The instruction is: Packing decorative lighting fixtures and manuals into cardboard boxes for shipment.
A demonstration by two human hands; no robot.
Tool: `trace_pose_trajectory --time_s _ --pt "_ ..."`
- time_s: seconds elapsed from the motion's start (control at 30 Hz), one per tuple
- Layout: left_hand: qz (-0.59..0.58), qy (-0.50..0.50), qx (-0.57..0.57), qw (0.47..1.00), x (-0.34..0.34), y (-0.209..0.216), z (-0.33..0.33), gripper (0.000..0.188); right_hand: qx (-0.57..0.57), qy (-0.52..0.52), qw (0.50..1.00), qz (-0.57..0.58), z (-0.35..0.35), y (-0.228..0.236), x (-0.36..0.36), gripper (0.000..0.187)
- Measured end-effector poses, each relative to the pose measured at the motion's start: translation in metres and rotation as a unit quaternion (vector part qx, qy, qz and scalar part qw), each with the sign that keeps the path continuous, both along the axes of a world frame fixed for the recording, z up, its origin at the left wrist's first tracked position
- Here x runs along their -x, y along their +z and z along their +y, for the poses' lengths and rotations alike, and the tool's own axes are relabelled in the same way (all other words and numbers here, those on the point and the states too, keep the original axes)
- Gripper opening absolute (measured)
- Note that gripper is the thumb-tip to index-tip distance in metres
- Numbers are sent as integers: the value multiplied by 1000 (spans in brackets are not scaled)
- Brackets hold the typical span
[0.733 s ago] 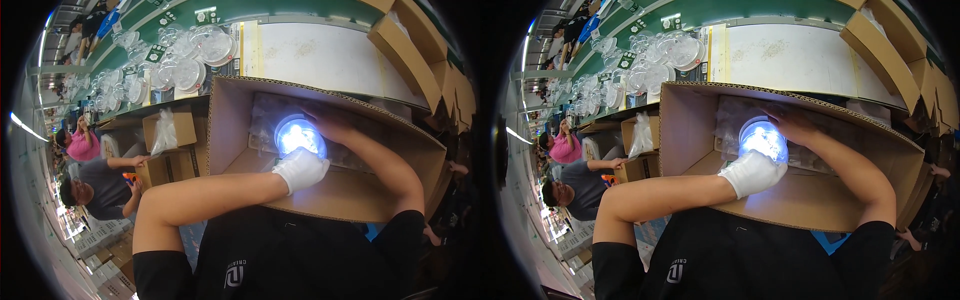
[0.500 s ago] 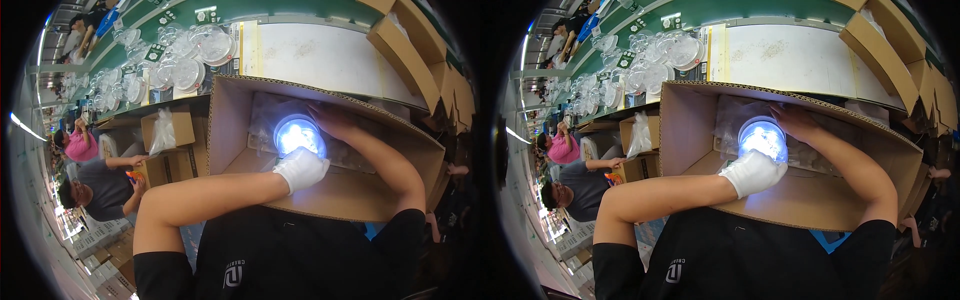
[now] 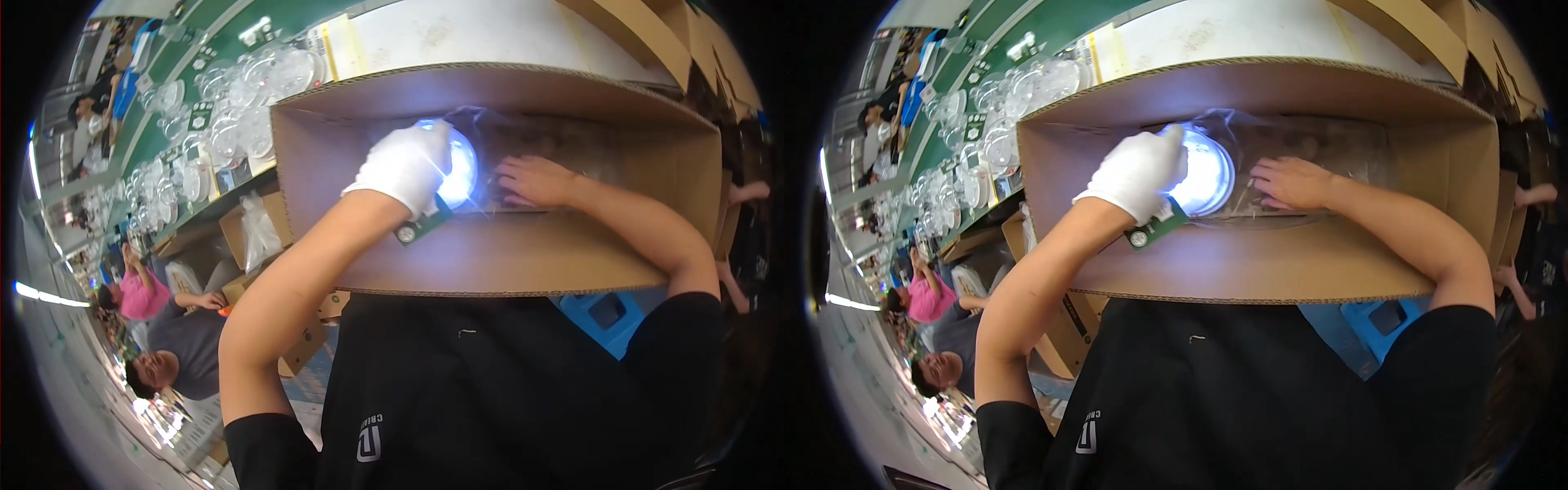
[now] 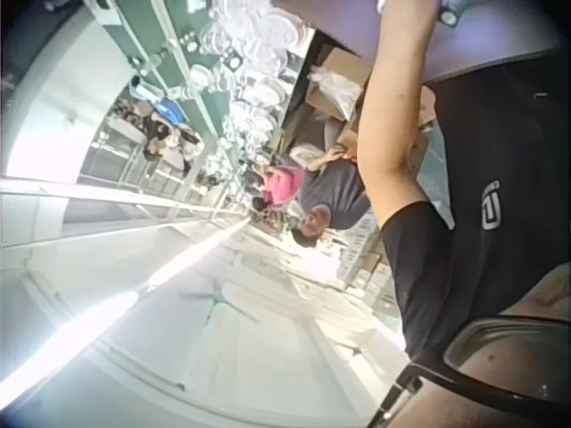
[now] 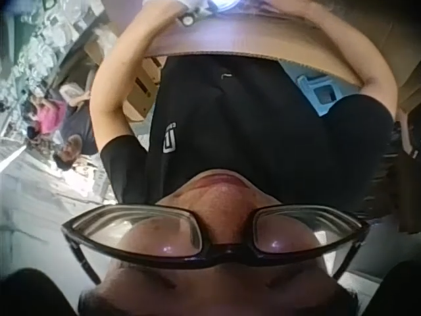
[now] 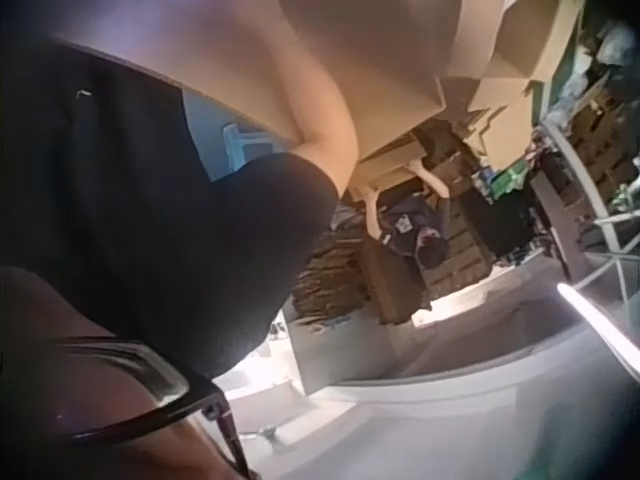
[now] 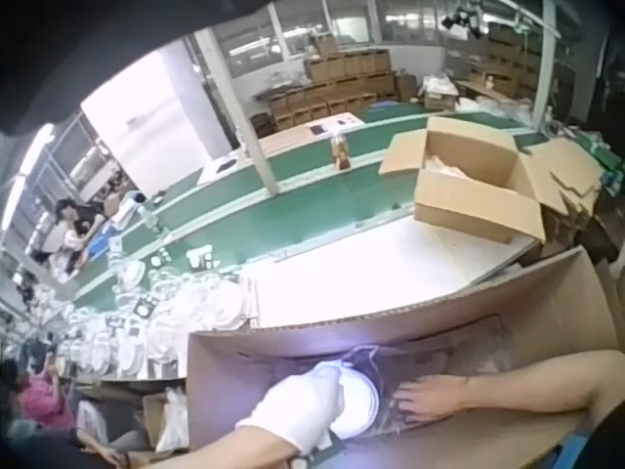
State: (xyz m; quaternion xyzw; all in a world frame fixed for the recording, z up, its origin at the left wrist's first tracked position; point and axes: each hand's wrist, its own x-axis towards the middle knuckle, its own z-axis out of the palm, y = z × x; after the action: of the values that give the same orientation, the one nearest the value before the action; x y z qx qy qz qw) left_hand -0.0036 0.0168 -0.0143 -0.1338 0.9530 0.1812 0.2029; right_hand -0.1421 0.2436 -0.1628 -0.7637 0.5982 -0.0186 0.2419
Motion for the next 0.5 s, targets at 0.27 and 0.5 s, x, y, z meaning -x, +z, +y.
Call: trace_pose_trajectory --time_s 0.27,0.5 --pt "-13 -15 35 999 4 -2 1 25 -108 47 992 -47 23 -39 0 56" --pt "-35 7 43 998 2 -4 -2 24 -116 59 990 -52 27 -44 4 56"
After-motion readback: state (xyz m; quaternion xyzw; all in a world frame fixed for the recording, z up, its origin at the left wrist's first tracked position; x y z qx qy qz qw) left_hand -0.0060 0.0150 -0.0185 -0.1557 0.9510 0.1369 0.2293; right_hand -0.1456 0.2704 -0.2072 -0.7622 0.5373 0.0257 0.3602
